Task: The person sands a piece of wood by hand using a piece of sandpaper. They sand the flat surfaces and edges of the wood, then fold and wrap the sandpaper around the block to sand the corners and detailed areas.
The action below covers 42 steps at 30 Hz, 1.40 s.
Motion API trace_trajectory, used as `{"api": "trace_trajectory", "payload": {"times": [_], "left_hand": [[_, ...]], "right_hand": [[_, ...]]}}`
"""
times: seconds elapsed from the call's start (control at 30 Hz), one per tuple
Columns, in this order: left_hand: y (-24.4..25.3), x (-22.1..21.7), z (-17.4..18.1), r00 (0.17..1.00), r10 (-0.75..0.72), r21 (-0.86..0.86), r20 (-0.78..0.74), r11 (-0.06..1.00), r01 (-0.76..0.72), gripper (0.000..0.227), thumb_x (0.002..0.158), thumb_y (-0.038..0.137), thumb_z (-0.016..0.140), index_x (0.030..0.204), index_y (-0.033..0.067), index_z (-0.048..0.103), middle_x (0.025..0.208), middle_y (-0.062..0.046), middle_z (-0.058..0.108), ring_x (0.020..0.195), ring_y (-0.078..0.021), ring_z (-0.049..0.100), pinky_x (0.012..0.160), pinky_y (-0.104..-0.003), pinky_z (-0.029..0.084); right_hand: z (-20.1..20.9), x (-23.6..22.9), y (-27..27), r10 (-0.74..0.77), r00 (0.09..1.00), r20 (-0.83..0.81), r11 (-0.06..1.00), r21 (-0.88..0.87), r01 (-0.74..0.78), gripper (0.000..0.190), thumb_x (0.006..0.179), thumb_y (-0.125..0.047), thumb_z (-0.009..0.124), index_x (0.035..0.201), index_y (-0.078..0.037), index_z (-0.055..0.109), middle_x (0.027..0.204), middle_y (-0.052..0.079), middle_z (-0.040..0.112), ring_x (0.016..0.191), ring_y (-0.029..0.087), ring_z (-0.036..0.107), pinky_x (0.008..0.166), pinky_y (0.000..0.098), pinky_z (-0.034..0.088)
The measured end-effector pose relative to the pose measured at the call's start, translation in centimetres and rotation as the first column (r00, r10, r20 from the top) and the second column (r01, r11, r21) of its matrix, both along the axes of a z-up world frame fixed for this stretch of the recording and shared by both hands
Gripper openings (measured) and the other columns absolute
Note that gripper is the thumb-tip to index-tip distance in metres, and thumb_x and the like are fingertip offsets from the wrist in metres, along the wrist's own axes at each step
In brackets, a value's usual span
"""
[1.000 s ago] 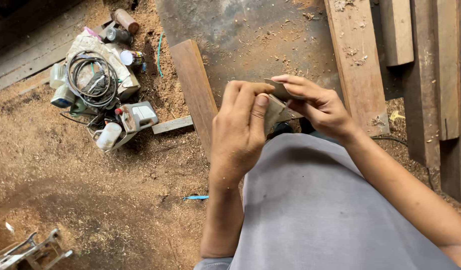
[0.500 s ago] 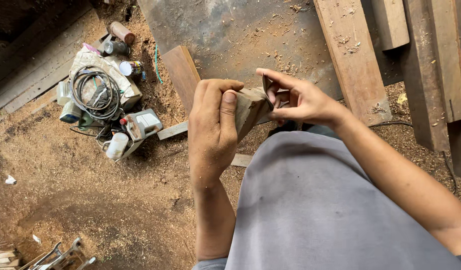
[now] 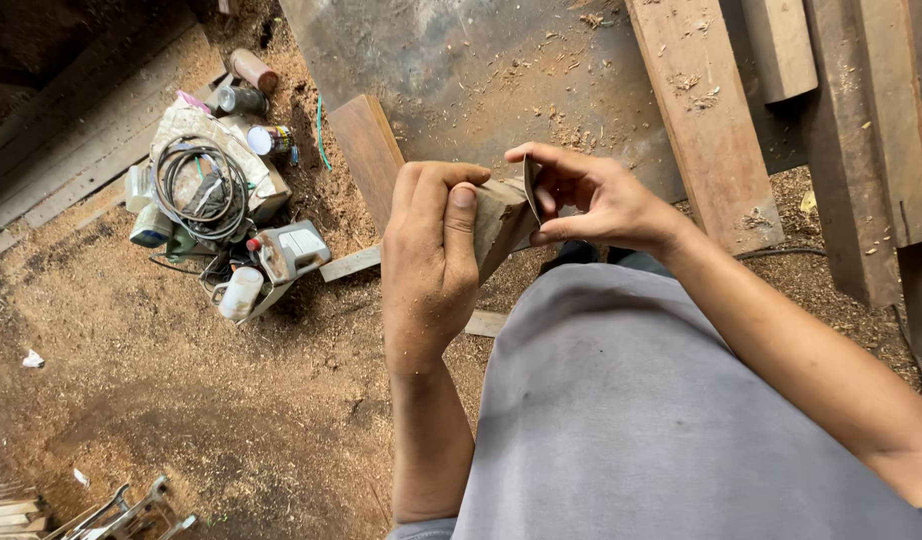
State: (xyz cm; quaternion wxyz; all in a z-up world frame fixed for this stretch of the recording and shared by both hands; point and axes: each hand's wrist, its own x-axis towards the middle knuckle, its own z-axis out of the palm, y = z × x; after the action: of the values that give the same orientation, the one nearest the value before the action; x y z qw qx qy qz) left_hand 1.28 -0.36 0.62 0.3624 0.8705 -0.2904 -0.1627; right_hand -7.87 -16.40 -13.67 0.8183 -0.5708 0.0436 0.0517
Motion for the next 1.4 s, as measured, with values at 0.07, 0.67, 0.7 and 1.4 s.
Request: {"api": "trace_trajectory", "payload": {"times": [0.07, 0.67, 0.7, 1.4], "left_hand": [[0.0, -0.1, -0.1, 1.000, 0.000, -0.001, 0.001, 1.000, 0.000, 0.026, 0.112, 0.019, 0.044, 0.114, 0.0036, 0.066, 0.108, -0.012, 0.061, 0.096, -0.0238, 0.067, 0.086, -0.035, 0.055], [0.0, -0.6, -0.1, 0.998, 0.042, -0.015, 0.039, 0.999, -0.041, 0.024, 0.111, 0.019, 0.048, 0.114, 0.0053, 0.067, 0.109, -0.012, 0.064, 0.096, -0.0275, 0.069, 0.084, -0.038, 0.055], [-0.2, -0.6, -0.2, 0.998, 0.047, -0.014, 0.047, 0.999, -0.046, 0.024, 0.111, 0.019, 0.048, 0.114, 0.0052, 0.067, 0.109, -0.012, 0.064, 0.096, -0.0276, 0.069, 0.084, -0.038, 0.055], [-0.5, -0.7, -0.4, 0.996, 0.075, -0.038, 0.037, 0.997, -0.074, 0.021, 0.110, 0.020, 0.050, 0.113, 0.0080, 0.067, 0.106, -0.011, 0.063, 0.092, -0.0271, 0.070, 0.079, -0.039, 0.055]], "right_hand": [[1.0, -0.3, 0.2, -0.013, 0.998, 0.057, 0.998, -0.065, 0.017, 0.083, 0.078, -0.004, 0.086, 0.153, -0.009, 0.050, 0.093, -0.001, 0.058, 0.085, 0.009, 0.058, 0.079, 0.0256, 0.054], [2.9, -1.7, 1.1, -0.126, 0.917, 0.379, 0.961, -0.182, 0.208, 0.073, 0.091, -0.005, 0.081, 0.154, -0.001, 0.044, 0.102, 0.008, 0.073, 0.095, 0.015, 0.073, 0.091, 0.0308, 0.063], [2.7, -1.3, 1.3, -0.128, 0.935, 0.329, 0.969, -0.159, 0.188, 0.073, 0.090, -0.005, 0.080, 0.153, 0.000, 0.044, 0.103, 0.009, 0.073, 0.095, 0.015, 0.074, 0.091, 0.0306, 0.065], [2.4, -2.0, 2.3, -0.166, 0.986, -0.012, 0.909, 0.387, 0.158, 0.072, 0.089, -0.012, 0.083, 0.151, 0.006, 0.050, 0.116, 0.008, 0.070, 0.106, 0.013, 0.068, 0.093, 0.0272, 0.059]]}}
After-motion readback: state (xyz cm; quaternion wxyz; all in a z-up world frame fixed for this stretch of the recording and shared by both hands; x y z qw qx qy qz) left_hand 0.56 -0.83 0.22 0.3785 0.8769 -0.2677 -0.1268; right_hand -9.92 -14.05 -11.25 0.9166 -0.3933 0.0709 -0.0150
